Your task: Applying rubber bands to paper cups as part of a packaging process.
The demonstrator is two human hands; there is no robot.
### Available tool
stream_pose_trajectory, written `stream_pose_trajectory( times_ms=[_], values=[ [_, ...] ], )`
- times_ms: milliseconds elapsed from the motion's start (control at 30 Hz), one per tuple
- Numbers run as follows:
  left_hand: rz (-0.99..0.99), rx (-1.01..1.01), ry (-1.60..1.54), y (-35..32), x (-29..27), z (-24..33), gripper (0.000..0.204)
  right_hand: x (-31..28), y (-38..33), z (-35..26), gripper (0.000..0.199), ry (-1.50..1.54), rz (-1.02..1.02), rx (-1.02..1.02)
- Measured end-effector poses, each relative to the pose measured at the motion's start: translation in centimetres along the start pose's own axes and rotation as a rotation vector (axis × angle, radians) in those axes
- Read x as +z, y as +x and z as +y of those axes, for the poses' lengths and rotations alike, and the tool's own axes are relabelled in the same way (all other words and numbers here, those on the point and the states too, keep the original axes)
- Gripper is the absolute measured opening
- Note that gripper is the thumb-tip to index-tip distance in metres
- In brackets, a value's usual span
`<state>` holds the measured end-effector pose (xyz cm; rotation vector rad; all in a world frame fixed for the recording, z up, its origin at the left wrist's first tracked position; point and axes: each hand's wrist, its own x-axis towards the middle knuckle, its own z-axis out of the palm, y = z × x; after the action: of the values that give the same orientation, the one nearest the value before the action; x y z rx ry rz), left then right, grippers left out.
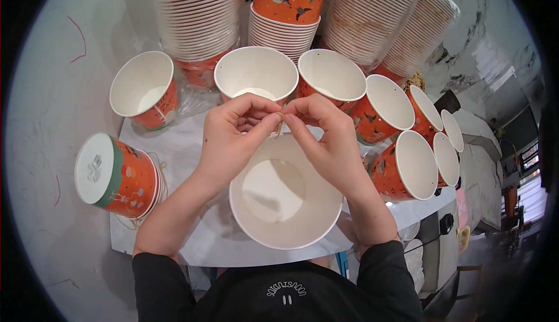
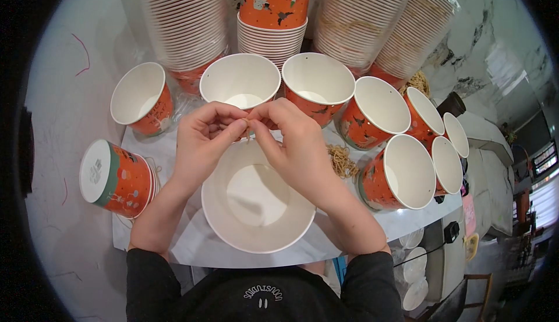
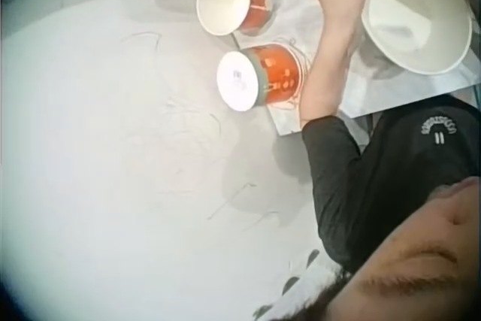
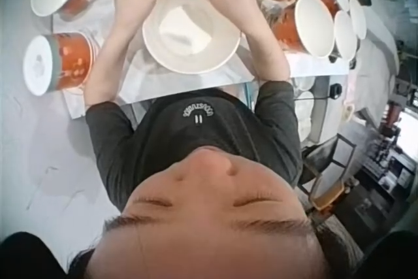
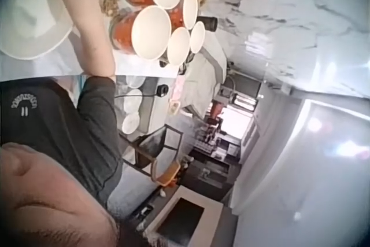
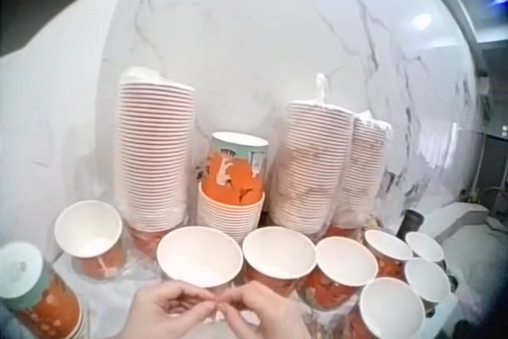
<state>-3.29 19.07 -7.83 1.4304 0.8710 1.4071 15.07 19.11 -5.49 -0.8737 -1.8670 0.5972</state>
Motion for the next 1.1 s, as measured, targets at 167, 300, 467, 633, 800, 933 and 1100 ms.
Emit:
stream_pose_trajectory(
  times_ms=[167,300,467,633,800,933,1100],
  values=[
    [0.05,0.046,0.084,-0.2,0.3,0.4,0.013,-0.1,-0.1,-0.1,0.012,-0.031,-0.011,-0.048],
    [0.057,0.103,0.185,-0.3,0.2,0.4,0.013,-0.3,0.0,-0.2,0.01,-0.066,-0.035,-0.012],
    [-0.002,0.024,0.143,0.0,-0.2,0.6,0.013,-0.5,0.2,0.7,0.011,-0.029,-0.047,0.014],
    [-0.017,0.077,0.239,0.0,-0.3,0.4,0.012,-0.9,0.4,1.3,0.015,0.108,-0.187,0.216],
    [-0.01,0.309,0.511,-0.1,-0.4,0.7,0.011,-0.9,0.5,1.0,0.014,0.134,-0.186,0.236],
    [0.005,0.497,0.709,0.1,-0.8,0.9,0.012,-0.7,0.4,0.8,0.012,0.129,-0.19,0.238],
    [-0.009,0.571,0.773,0.3,-0.8,0.7,0.014,-0.2,0.1,1.0,0.012,0.087,-0.133,0.173]
  ],
)
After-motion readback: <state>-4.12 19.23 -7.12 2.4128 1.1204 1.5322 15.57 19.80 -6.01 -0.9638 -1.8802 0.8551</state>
